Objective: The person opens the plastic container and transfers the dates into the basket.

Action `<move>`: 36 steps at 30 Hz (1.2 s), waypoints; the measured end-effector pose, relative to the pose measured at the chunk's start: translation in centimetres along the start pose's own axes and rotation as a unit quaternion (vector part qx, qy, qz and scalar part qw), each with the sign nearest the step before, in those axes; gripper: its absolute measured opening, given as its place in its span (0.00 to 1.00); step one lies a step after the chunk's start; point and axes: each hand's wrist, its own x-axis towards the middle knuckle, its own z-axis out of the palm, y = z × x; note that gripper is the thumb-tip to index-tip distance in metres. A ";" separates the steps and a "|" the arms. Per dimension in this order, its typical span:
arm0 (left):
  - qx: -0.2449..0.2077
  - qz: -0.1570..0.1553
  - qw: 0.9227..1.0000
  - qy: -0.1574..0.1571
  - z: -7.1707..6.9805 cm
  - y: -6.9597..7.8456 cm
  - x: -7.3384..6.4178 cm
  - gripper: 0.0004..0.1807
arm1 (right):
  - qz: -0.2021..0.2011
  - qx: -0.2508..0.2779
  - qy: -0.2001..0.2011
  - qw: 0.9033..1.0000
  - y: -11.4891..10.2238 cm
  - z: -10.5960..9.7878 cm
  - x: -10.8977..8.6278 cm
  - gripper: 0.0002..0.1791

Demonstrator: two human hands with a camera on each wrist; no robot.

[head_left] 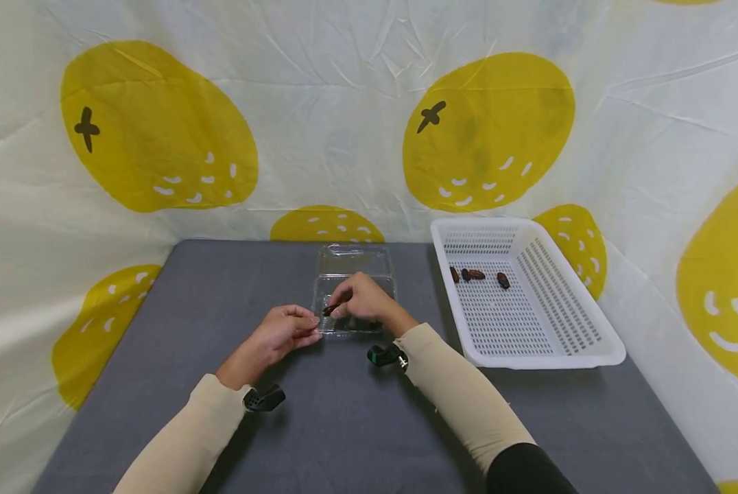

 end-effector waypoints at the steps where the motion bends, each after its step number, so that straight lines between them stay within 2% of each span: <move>1: 0.000 0.000 1.000 0.000 0.0 0.0 0.0 0.03 | 0.004 0.004 0.006 1.000 -0.2 -0.1 -0.1 0.06; 14: 0.003 -0.001 1.000 -0.012 -0.2 0.1 0.0 0.05 | 0.033 0.014 0.077 0.996 -3.2 -2.3 -2.1 0.05; 23: -0.002 0.002 1.000 -0.012 -0.1 0.0 0.2 0.05 | 0.035 0.024 0.125 0.991 -4.7 -4.7 -3.6 0.06; 36: -0.006 0.003 1.000 -0.019 -0.2 0.1 0.0 0.04 | 0.050 0.031 0.153 0.987 -5.4 -7.2 -5.1 0.04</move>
